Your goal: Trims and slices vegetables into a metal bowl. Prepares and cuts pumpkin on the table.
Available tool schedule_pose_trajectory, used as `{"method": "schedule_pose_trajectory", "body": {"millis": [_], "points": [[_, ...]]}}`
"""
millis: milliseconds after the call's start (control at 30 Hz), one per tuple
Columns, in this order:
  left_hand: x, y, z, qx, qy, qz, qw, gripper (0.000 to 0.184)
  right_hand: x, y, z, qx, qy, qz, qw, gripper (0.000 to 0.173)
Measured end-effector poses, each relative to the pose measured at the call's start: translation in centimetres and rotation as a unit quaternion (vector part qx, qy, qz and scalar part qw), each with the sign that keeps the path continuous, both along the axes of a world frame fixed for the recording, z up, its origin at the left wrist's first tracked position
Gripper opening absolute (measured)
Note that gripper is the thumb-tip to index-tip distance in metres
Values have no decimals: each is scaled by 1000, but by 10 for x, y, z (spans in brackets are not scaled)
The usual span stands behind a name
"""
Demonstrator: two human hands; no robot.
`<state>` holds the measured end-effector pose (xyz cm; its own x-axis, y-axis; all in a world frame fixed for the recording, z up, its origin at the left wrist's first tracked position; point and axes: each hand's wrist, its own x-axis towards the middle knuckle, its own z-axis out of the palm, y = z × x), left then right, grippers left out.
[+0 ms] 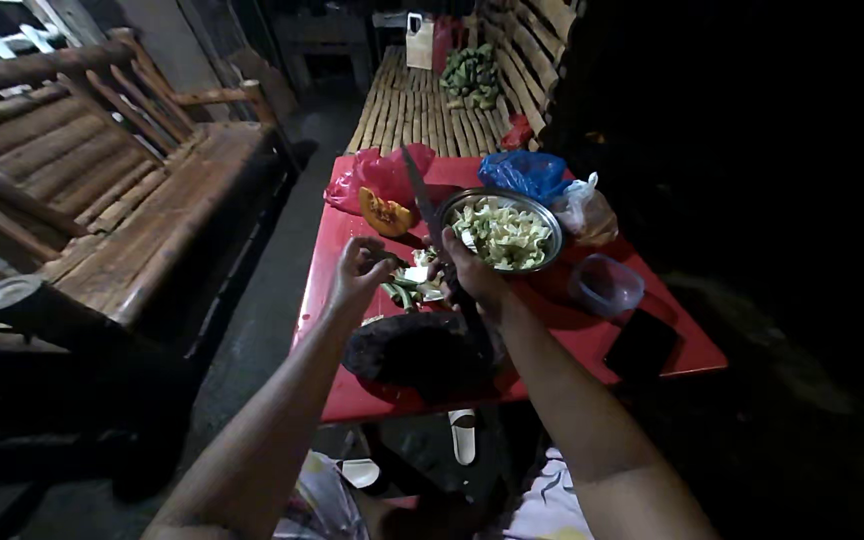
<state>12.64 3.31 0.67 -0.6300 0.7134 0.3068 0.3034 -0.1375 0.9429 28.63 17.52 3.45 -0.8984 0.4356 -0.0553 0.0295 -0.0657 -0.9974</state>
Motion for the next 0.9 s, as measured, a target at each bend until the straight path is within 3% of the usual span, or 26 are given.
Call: {"method": "schedule_pose_trajectory", "body": {"millis": [133,367,533,733,833,900], "points": [[35,12,-4,80,-57,44,994,22,-4,-12,6,-4,1,7,1000,54],[53,26,-10,145,-98,55,983,19,-1,-10,-1,30,-18,-6,999,52],[56,28,-9,134,-102,47,985,17,-7,-4,-11,93,2,-17,996,44],[57,14,-10,35,-21,17,999,18,-8,1,-17,105,6,-39,994,54],[55,8,-14,11,12,35,999,18,-5,0,-8,96,-36,-46,994,51],[56,6,-17,39,-42,44,997,19,-3,4,-4,120,-87,-26,989,50]]}}
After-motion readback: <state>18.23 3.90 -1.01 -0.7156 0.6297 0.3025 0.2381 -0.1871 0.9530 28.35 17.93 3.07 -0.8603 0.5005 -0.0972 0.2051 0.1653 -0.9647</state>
